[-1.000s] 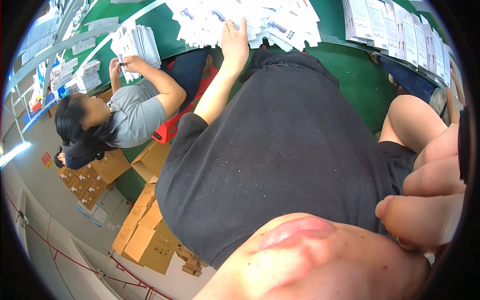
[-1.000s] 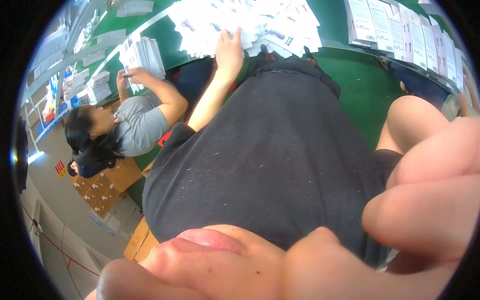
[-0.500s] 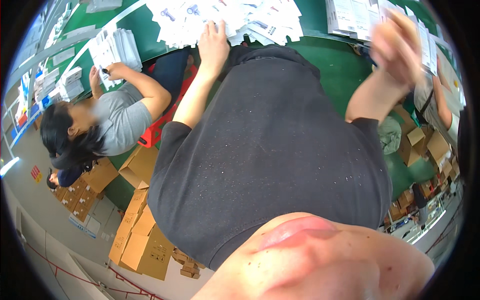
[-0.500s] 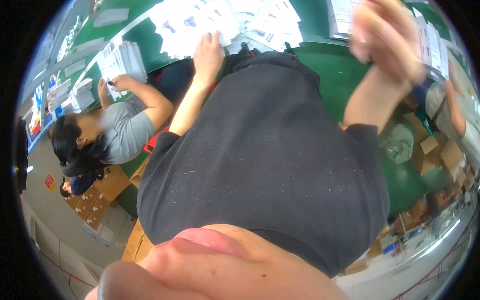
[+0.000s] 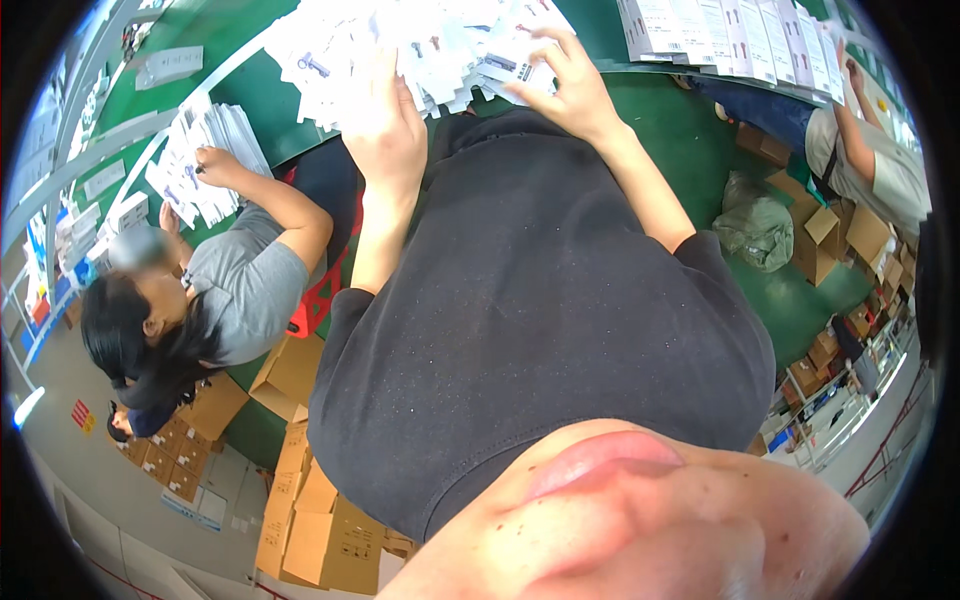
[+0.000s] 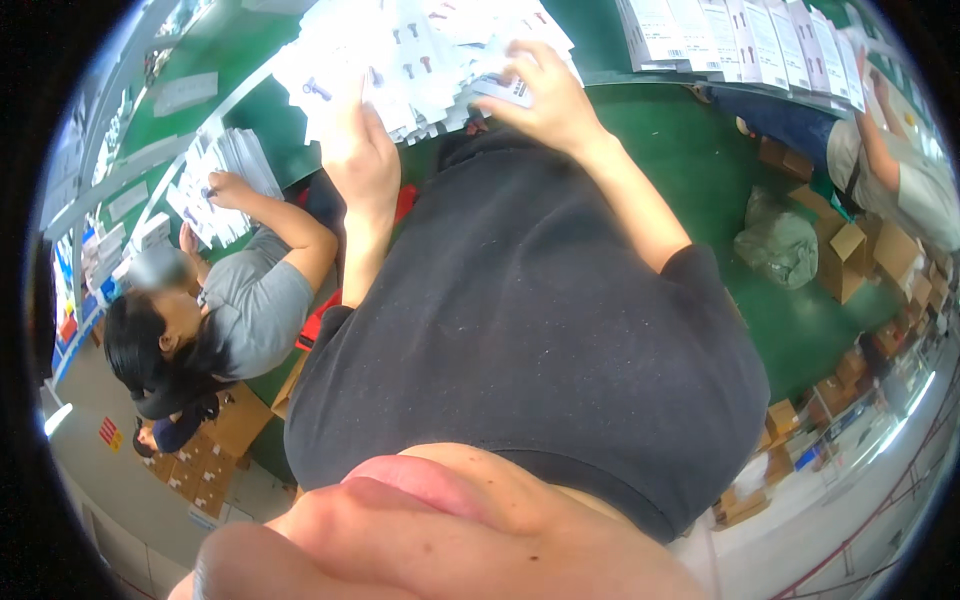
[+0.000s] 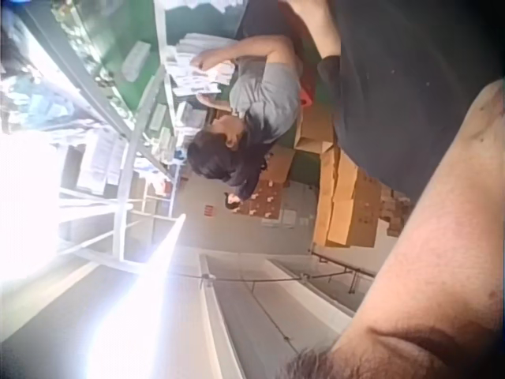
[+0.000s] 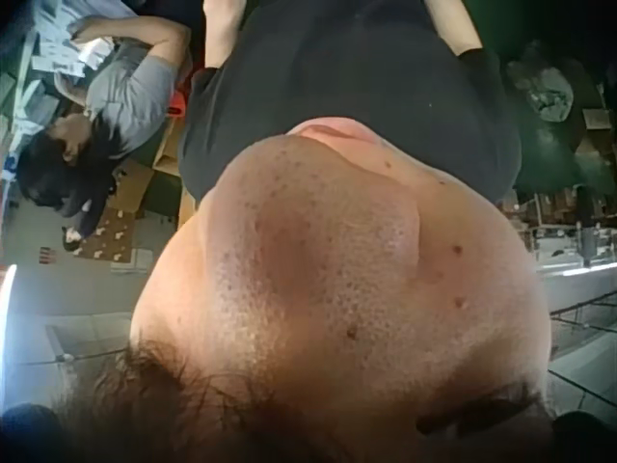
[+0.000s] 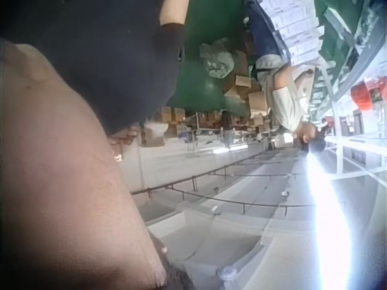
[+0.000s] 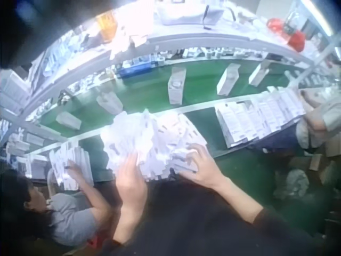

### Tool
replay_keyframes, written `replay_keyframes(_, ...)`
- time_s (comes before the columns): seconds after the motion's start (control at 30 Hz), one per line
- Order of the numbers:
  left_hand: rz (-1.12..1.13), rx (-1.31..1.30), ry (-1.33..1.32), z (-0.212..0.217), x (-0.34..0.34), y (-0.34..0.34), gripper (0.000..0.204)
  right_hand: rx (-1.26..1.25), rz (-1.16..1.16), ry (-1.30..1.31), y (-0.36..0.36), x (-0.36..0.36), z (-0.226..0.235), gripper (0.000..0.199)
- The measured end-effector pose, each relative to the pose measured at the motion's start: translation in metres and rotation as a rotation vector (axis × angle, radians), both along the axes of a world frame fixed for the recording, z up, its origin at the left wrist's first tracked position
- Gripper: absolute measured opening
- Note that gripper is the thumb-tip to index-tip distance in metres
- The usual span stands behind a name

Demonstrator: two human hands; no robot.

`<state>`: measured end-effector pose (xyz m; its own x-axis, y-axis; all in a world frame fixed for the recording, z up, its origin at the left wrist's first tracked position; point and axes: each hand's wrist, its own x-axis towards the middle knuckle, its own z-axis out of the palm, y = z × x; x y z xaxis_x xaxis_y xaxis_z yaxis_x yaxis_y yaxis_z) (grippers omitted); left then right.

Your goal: The person folds flat cardboard packaging sheets into boxes by hand and stacks them on the workbench.

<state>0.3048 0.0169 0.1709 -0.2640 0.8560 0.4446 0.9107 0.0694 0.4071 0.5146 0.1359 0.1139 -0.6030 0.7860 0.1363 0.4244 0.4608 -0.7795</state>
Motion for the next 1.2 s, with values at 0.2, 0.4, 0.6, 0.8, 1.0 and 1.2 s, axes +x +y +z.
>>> replay_keyframes(0.2, -0.283, -0.259, -0.724, 0.027, 0.006, -0.002, 0.041, 0.579, -0.153, 0.032, -0.006, -0.020, 0.026, 0.050)
replay_keyframes(0.4, -0.463, -0.350, -1.460, 0.003, -0.032, 0.004, 0.051, 0.434, -0.205, 0.028, -0.021, -0.021, 0.036, 0.055)
replay_keyframes(0.6, -0.530, -0.537, -1.264, 0.012, -0.042, 0.021, 0.048, 0.290, -0.278, 0.040, -0.037, -0.017, 0.045, 0.061)
replay_keyframes(0.8, -0.531, -0.651, -0.740, 0.017, -0.033, 0.059, 0.067, 0.162, -0.339, 0.099, -0.041, -0.006, 0.054, 0.068)
replay_keyframes(1.0, -0.738, -0.046, -1.178, 0.010, 0.005, 0.062, 0.067, -0.032, -0.240, 0.492, -0.041, -0.004, 0.051, 0.070)
replay_keyframes(1.2, -0.941, 0.401, -0.831, 0.014, 0.029, 0.084, 0.069, -0.545, -0.120, 0.904, -0.039, -0.001, 0.076, 0.058)
